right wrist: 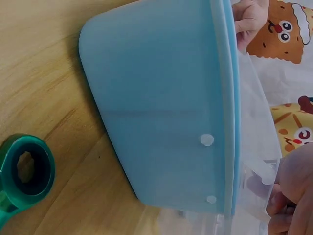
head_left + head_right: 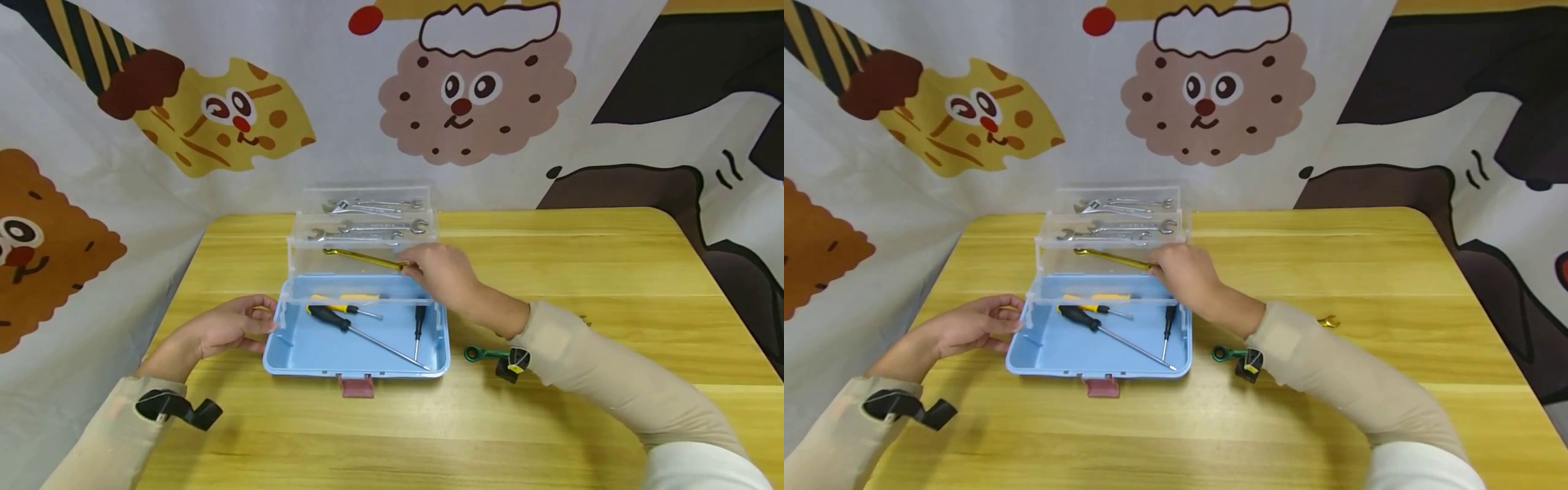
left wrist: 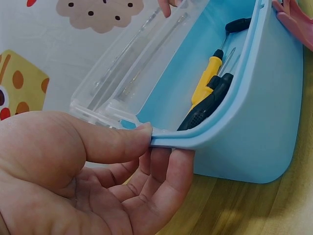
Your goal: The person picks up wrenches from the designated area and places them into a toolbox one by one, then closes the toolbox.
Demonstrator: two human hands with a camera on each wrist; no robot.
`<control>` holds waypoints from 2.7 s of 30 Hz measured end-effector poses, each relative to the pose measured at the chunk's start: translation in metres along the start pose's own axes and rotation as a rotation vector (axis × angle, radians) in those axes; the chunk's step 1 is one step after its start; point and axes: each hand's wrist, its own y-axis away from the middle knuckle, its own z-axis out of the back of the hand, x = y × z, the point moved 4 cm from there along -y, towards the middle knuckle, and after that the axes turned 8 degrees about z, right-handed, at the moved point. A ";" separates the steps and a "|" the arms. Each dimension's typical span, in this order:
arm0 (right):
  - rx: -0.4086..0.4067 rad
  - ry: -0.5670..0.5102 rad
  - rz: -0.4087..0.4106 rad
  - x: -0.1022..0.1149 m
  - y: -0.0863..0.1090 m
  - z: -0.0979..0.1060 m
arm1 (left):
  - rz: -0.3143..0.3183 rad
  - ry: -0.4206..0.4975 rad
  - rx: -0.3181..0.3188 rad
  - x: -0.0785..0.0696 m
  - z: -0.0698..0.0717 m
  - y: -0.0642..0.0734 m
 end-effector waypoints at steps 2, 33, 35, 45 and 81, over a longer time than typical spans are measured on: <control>0.001 -0.009 -0.001 -0.001 0.000 0.000 | -0.001 0.001 0.001 0.000 0.000 0.000; 0.251 0.070 0.282 -0.036 0.103 0.061 | 0.000 -0.001 0.006 -0.001 0.000 0.000; 0.247 0.069 0.269 -0.041 0.112 0.061 | 0.004 0.001 0.003 -0.001 -0.001 0.000; 0.187 0.081 0.212 -0.073 0.152 0.063 | 0.016 -0.001 -0.016 -0.001 -0.001 0.001; 0.107 0.166 0.117 -0.155 0.222 0.065 | 0.014 0.013 -0.002 -0.002 -0.001 0.001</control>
